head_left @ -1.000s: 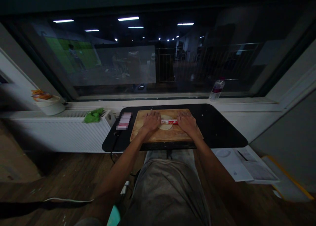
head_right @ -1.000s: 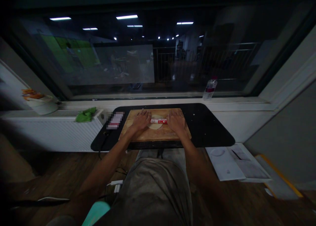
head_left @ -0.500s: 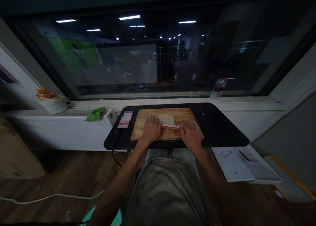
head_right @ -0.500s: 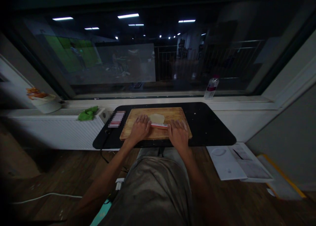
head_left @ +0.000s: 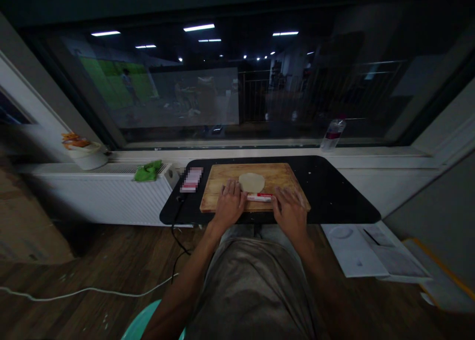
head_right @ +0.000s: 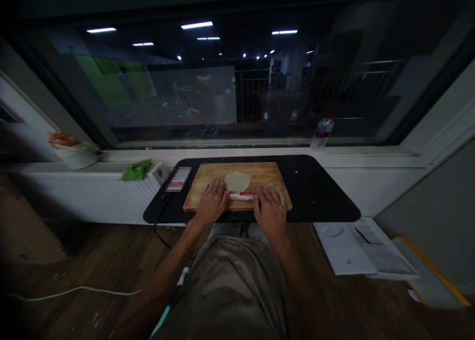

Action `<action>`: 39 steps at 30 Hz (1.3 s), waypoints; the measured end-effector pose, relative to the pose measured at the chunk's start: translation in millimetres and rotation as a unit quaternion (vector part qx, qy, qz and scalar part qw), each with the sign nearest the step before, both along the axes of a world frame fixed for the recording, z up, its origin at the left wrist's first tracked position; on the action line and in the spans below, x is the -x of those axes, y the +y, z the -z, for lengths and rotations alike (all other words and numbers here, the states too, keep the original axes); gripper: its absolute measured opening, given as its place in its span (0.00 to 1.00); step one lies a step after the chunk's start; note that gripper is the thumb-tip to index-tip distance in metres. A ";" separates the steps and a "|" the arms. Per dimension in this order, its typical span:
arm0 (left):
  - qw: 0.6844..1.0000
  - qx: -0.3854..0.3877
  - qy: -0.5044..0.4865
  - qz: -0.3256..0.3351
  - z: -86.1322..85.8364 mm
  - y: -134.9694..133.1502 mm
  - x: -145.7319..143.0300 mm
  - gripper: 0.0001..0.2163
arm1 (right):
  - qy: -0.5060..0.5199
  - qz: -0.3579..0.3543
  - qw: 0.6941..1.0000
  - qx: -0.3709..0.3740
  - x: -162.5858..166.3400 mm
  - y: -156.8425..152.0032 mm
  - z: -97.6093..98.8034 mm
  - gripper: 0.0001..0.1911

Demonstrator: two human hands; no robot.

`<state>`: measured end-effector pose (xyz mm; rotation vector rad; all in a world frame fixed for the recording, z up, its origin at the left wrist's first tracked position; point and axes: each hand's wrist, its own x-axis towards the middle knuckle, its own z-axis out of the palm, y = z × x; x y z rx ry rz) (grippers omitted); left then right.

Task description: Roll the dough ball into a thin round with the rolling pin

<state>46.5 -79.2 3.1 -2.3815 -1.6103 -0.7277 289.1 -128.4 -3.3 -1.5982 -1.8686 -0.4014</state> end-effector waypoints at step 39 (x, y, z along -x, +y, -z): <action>0.988 0.145 0.048 -0.017 -49.0 110.7 -12.0 0.31 | -0.063 0.048 0.981 0.174 15.0 92.0 -69.5 0.31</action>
